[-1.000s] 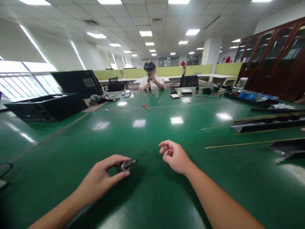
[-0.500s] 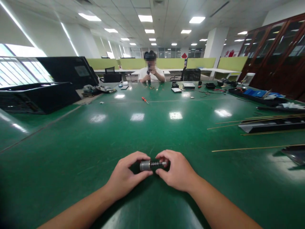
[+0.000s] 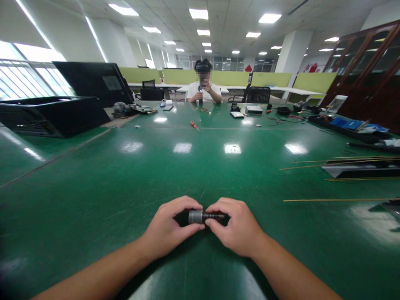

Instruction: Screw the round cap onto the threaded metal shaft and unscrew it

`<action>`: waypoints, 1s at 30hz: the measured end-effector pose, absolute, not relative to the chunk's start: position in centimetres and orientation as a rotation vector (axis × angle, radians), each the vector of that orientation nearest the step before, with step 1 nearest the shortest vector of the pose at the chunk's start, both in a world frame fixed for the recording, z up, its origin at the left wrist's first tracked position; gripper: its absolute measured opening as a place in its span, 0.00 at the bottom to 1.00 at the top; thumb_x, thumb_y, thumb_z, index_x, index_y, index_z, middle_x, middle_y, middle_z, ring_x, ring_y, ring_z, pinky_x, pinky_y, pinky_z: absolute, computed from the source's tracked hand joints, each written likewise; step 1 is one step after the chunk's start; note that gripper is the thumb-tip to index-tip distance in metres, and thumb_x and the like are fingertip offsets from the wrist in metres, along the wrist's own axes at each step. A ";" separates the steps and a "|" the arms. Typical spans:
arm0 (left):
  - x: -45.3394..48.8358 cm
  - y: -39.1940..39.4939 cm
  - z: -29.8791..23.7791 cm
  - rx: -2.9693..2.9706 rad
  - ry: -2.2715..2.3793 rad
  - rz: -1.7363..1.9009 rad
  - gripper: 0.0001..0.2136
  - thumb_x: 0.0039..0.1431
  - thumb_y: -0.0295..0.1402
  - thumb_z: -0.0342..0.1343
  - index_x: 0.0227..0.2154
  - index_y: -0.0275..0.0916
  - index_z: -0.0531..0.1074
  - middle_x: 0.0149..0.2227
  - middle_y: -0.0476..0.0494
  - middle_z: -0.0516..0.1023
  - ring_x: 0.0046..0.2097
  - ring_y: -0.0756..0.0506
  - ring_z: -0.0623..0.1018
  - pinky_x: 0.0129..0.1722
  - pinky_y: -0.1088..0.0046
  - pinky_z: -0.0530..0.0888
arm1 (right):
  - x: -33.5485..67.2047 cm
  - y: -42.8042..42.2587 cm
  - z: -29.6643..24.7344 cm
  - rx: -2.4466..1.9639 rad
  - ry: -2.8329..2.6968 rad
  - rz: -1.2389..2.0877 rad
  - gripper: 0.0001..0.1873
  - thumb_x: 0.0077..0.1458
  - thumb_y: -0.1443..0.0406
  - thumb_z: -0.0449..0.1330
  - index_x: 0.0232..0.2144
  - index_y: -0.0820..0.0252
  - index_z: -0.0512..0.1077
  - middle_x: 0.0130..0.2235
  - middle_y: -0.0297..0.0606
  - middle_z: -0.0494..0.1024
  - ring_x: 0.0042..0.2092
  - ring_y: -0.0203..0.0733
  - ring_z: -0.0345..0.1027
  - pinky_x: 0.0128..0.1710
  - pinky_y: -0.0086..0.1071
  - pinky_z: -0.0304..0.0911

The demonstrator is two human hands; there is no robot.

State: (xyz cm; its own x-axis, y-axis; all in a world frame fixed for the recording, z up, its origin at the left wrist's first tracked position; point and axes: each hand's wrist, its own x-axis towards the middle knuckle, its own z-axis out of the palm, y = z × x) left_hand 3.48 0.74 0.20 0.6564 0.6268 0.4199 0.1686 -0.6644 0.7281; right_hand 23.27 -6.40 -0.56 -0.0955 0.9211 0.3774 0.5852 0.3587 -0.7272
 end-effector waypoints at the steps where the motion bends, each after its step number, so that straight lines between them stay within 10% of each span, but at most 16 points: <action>1: 3.5 0.7 0.2 2.208 0.612 0.894 0.14 0.48 0.26 0.69 0.39 0.41 0.75 0.37 0.51 0.78 0.39 0.49 0.77 0.40 0.74 0.71 | 23.3 -6.4 -0.5 -1.326 -1.791 0.516 0.07 0.52 0.68 0.64 0.36 0.57 0.78 0.32 0.35 0.79 0.33 0.38 0.72 0.34 0.31 0.63; 30: 3.3 0.5 0.3 2.266 0.596 0.980 0.13 0.50 0.26 0.68 0.39 0.41 0.76 0.38 0.47 0.79 0.40 0.48 0.78 0.42 0.73 0.73 | 23.5 -6.6 0.3 -1.326 -1.876 0.512 0.06 0.56 0.67 0.62 0.34 0.56 0.80 0.31 0.35 0.79 0.32 0.37 0.71 0.33 0.30 0.61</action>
